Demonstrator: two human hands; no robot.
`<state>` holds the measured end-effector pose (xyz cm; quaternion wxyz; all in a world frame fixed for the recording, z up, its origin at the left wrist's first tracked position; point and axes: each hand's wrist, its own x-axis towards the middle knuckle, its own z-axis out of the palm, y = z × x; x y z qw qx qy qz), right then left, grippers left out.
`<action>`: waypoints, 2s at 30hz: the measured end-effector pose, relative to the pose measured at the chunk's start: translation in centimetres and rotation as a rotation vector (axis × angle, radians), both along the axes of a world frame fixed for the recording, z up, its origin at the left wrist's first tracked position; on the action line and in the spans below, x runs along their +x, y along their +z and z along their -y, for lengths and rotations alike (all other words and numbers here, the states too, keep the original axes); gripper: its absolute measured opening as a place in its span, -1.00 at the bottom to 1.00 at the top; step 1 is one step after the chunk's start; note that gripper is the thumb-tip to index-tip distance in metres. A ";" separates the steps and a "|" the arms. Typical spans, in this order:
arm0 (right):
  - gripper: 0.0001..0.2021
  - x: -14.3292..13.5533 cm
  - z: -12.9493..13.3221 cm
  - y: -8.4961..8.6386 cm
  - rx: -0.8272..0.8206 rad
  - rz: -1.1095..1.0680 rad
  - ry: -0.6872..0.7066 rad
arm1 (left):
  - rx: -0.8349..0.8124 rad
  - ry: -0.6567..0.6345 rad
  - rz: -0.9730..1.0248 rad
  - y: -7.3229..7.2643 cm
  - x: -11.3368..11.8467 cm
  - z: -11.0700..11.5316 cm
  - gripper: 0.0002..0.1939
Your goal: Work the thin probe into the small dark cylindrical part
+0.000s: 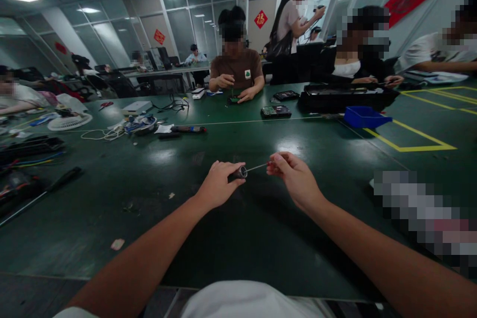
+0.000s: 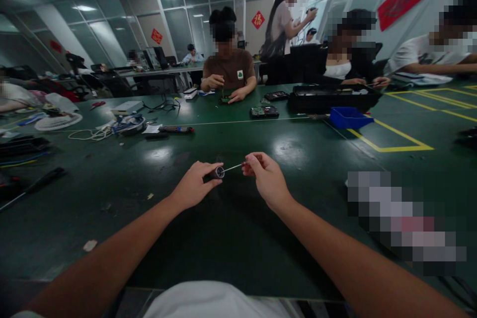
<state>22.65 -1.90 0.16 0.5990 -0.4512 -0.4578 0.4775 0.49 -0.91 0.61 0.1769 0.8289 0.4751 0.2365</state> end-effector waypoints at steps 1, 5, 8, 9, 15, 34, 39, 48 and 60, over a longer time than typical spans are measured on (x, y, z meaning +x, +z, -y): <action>-0.71 0.0 0.1 0.1 0.016 0.034 -0.001 | 0.002 -0.002 0.003 -0.1 0.0 -0.1 -0.54; -0.73 0.1 0.3 0.4 0.042 0.080 -0.012 | 0.008 0.002 0.009 -0.4 -0.2 -0.2 -0.54; -0.71 0.1 0.1 0.3 0.007 0.014 -0.012 | 0.005 0.004 0.013 -0.4 -0.2 -0.2 -0.53; -0.70 0.1 0.0 0.2 -0.007 0.001 -0.011 | 0.004 0.002 0.014 -0.3 -0.2 -0.2 -0.53; -0.66 0.5 -0.2 0.0 -0.001 0.139 -0.019 | 0.001 0.009 0.008 -0.3 -0.3 -0.3 -0.53; -0.72 0.8 -0.1 -0.2 0.023 0.143 -0.004 | -0.002 0.028 0.025 -0.6 -0.3 -0.4 -0.53; -0.71 0.8 -0.2 -0.1 0.016 0.156 0.003 | -0.014 0.033 0.001 -0.2 -0.2 -0.2 -0.54; -0.72 0.3 0.3 0.6 -0.041 0.233 0.113 | 0.012 0.014 -0.017 -0.2 -0.5 -0.3 -0.54; -0.71 0.0 0.5 0.2 0.005 0.292 0.066 | 0.027 -0.014 0.008 -0.5 -0.5 -0.4 -0.54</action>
